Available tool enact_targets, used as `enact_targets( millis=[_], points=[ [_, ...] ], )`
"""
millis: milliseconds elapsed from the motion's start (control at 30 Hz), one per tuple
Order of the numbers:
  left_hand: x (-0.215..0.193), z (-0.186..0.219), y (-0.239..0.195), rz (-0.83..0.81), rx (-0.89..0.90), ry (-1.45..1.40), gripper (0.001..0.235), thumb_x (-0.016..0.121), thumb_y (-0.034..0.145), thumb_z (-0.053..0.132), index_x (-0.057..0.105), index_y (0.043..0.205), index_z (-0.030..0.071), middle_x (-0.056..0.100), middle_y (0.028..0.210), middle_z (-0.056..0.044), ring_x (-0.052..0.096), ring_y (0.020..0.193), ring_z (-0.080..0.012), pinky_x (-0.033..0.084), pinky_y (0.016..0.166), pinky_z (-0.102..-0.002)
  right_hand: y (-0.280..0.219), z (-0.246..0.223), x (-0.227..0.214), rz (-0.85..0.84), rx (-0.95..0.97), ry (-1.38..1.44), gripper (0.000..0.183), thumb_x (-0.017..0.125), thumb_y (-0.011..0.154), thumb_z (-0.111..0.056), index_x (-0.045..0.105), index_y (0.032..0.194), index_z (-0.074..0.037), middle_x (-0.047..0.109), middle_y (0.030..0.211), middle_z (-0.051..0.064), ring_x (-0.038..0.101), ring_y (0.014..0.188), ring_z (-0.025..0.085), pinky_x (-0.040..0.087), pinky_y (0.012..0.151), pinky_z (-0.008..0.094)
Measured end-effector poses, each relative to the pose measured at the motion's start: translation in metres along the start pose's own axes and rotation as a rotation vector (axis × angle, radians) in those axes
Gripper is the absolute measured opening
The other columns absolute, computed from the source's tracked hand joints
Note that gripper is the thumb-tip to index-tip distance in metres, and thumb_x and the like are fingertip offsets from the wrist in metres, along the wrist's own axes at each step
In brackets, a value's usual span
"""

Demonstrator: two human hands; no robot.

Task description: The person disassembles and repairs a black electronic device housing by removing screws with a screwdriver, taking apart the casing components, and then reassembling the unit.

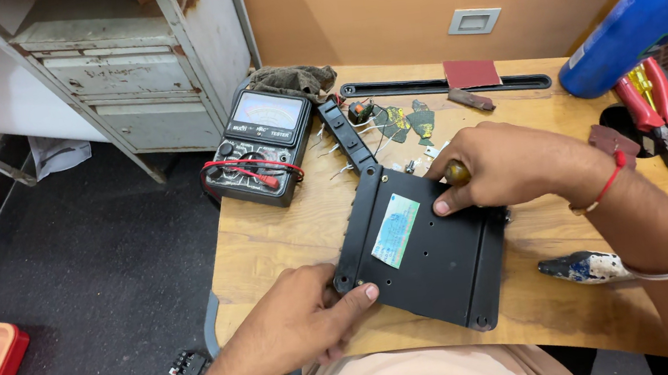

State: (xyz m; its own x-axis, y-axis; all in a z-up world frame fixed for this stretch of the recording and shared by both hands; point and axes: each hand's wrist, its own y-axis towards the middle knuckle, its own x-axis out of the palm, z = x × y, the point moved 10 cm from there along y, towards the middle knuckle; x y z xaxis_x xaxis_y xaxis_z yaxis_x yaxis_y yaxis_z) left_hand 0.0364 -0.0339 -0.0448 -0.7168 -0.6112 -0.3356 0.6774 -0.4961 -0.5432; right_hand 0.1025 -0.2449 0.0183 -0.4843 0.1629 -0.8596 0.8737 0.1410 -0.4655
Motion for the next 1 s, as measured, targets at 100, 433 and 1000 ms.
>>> enact_targets(
  millis=[100,433,1000],
  points=[
    [-0.003,0.007,-0.002,0.044,0.030,0.178,0.052,0.064,0.091,0.047,0.064,0.079,-0.003,0.068,0.054,-0.015,0.072,0.049,-0.0212,0.055,0.047,-0.034,-0.006,-0.008,-0.004,0.047,-0.024,-0.015,0.044,0.084,0.076,-0.044,0.079,0.113,-0.022,0.080,0.095,0.009,0.075,0.095,0.029,0.057,0.087,0.040],
    [-0.008,0.010,0.001,0.173,0.198,0.351,0.060,0.073,0.082,0.057,0.068,0.079,-0.003,0.069,0.061,-0.016,0.073,0.057,-0.0277,0.057,0.056,-0.040,-0.018,-0.007,-0.018,0.227,0.044,-0.035,0.038,0.085,0.076,-0.046,0.082,0.107,-0.024,0.079,0.089,0.010,0.076,0.086,0.032,0.059,0.081,0.042],
    [-0.021,0.018,-0.011,0.310,0.415,0.238,0.096,0.089,0.070,0.044,0.047,0.148,0.008,0.073,0.086,-0.012,0.072,0.076,-0.0250,0.057,0.069,-0.037,-0.089,0.108,-0.091,0.723,0.131,-0.142,0.023,0.082,0.088,-0.023,0.081,0.108,-0.013,0.077,0.083,0.013,0.074,0.072,0.026,0.059,0.071,0.037]
  ],
)
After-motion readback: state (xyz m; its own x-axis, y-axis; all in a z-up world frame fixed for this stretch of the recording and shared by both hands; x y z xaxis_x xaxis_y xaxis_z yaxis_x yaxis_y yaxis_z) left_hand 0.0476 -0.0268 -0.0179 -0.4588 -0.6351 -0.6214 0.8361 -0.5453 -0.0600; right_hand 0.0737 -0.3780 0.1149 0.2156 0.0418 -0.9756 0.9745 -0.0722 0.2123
